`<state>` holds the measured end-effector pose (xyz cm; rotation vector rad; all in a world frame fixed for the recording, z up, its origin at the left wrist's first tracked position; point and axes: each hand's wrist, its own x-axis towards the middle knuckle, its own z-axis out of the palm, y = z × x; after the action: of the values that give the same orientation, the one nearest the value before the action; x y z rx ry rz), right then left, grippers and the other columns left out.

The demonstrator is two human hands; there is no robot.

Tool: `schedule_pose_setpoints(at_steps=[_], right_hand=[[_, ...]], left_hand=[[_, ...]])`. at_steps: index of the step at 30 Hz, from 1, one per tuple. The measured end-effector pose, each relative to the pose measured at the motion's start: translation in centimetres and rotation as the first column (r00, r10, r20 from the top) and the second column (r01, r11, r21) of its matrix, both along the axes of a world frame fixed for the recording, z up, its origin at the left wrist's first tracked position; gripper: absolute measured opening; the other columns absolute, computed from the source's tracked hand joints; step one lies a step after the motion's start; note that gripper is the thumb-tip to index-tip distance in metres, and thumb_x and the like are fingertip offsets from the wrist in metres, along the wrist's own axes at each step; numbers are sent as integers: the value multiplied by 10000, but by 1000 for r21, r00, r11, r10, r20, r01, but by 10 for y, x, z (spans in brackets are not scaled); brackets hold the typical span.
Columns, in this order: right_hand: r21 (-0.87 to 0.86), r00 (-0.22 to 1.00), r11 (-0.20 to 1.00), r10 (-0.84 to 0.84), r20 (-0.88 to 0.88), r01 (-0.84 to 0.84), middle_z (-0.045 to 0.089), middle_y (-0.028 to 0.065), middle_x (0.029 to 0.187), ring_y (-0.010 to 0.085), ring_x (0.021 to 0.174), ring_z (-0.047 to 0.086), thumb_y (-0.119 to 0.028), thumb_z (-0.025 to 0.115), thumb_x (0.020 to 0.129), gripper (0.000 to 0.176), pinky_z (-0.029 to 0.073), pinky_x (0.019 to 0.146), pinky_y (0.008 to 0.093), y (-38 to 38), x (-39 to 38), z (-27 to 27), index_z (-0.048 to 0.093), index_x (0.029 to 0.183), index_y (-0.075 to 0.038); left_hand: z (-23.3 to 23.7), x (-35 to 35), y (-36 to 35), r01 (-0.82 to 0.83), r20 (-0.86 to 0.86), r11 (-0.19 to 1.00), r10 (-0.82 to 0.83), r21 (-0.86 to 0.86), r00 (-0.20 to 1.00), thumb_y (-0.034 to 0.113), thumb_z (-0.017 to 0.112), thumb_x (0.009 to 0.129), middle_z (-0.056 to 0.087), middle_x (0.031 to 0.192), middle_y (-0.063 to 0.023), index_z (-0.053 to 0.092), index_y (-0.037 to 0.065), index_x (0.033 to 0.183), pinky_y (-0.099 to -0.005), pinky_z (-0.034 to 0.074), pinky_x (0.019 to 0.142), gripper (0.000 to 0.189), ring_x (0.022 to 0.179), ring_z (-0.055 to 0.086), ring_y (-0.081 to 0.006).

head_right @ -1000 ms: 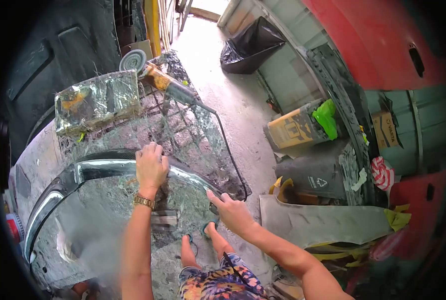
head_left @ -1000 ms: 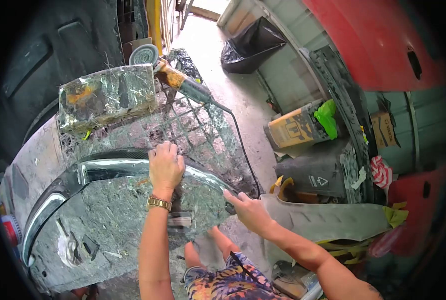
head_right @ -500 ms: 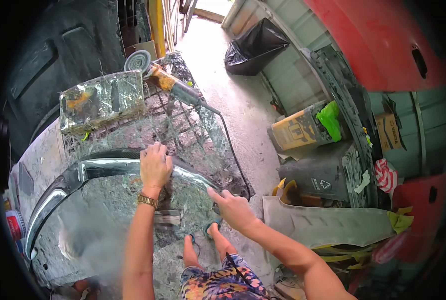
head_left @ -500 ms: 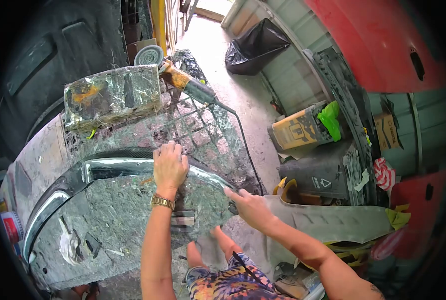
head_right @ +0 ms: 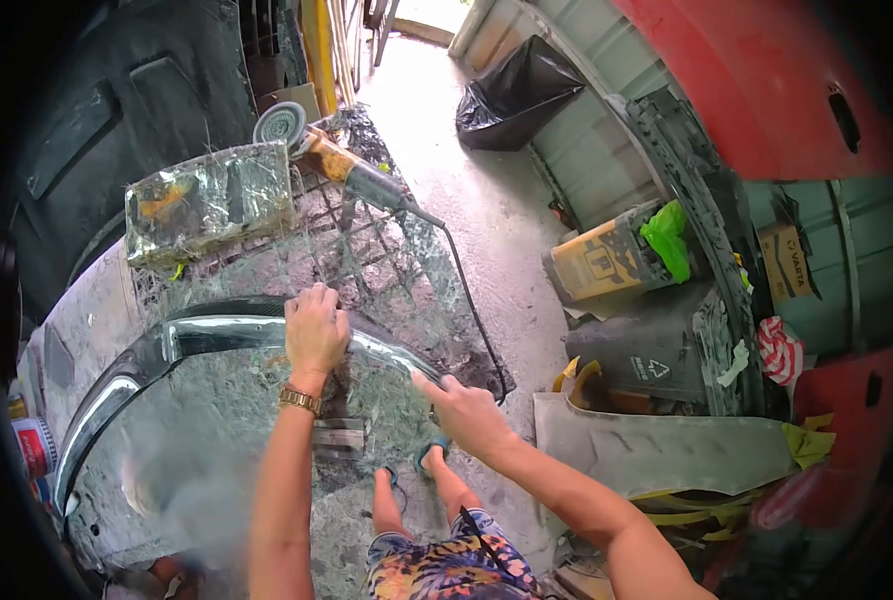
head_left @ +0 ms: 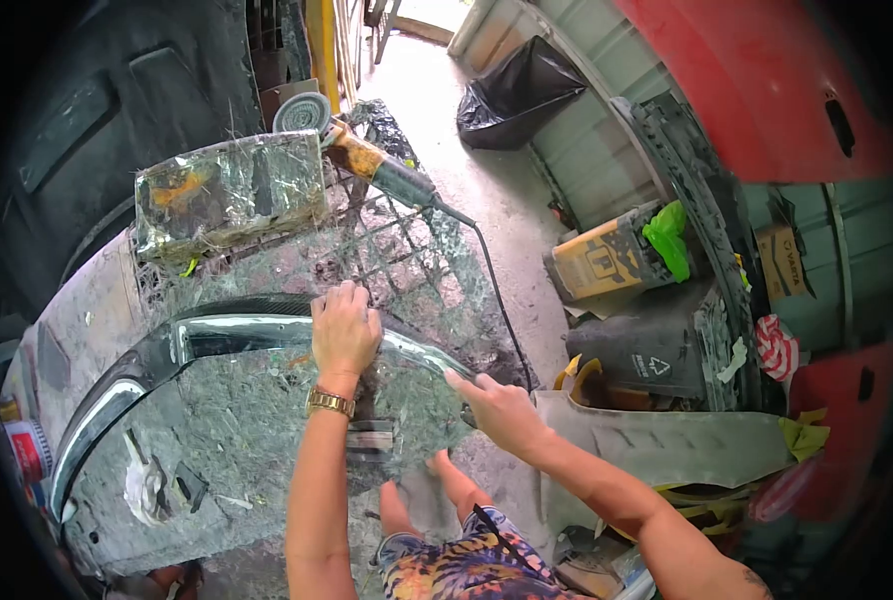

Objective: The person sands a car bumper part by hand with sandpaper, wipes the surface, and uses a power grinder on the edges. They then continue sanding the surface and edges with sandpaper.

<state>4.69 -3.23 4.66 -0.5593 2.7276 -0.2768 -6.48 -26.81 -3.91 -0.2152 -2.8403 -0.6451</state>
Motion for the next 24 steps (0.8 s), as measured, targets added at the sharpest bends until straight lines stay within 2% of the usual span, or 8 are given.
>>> schedule_pose_setpoints(at_steps=[3, 7, 10, 12, 15, 19, 22, 24], right_hand=[[-67, 998, 997, 19, -65, -23, 629, 159, 910, 357, 663, 699, -40, 595, 863, 620, 564, 567, 444, -7, -7, -6, 478, 1465, -125], [-18, 998, 1000, 22, -52, -23, 628, 153, 913, 350, 674, 705, -50, 602, 863, 622, 568, 577, 441, -15, -16, -9, 482, 1468, -135], [47, 996, 999, 24, 90, -29, 631, 156, 928, 347, 678, 708, -48, 601, 863, 635, 568, 585, 441, -14, -10, -3, 471, 1477, -141], [-49, 999, 998, 38, -27, -39, 627, 152, 915, 340, 651, 695, -48, 601, 864, 630, 562, 575, 443, -20, -21, -10, 479, 1475, -141], [-92, 997, 996, 7, -80, -15, 593, 124, 846, 330, 639, 671, -37, 612, 845, 604, 547, 562, 434, -18, -15, -9, 542, 1434, -149], [-92, 999, 996, 18, -40, -22, 593, 129, 845, 335, 624, 666, -36, 613, 840, 624, 548, 564, 434, -17, -12, -12, 530, 1448, -150], [-135, 993, 989, 46, -112, -61, 592, 128, 842, 344, 598, 658, -48, 623, 847, 627, 552, 567, 438, -27, -25, -16, 524, 1457, -153], [-54, 1000, 999, 2, -16, -3, 591, 128, 841, 353, 615, 661, -56, 629, 853, 638, 555, 579, 446, -27, -23, -11, 514, 1470, -173]], left_hand=[[-3, 3, 3, 1, -7, 1000, -1, -1, 1000, 195, 567, 856, 601, 1042, -101, 591, 69, 938, -442, 421, 897, 152, 1037, 568, -281], [-3, 1, 2, 5, -33, 1000, -5, 6, 999, 189, 566, 855, 602, 1046, -102, 589, 72, 936, -440, 422, 896, 143, 1038, 568, -279], [0, -1, 0, 0, -8, 1000, 0, 9, 1000, 185, 565, 854, 605, 1051, -102, 587, 74, 933, -440, 421, 899, 139, 1042, 569, -277], [0, 3, 5, 3, 14, 1000, -3, -6, 1000, 184, 564, 854, 606, 1053, -102, 586, 74, 932, -440, 420, 901, 137, 1045, 569, -275], [0, 1, 0, -7, -6, 1000, 7, -13, 1000, 190, 567, 856, 608, 1057, -98, 587, 75, 934, -438, 418, 904, 141, 1046, 569, -273], [-3, 2, 0, -2, -3, 1000, 2, 1, 1000, 206, 577, 859, 608, 1057, -94, 590, 77, 938, -439, 418, 906, 153, 1044, 568, -274], [-2, 1, 3, -1, -19, 1000, 1, -9, 1000, 215, 579, 861, 605, 1044, -93, 591, 77, 943, -440, 418, 903, 160, 1040, 567, -275], [-1, -2, -1, -9, -46, 1000, 9, -3, 999, 218, 580, 863, 602, 1035, -93, 592, 77, 946, -440, 417, 900, 164, 1037, 567, -275]])
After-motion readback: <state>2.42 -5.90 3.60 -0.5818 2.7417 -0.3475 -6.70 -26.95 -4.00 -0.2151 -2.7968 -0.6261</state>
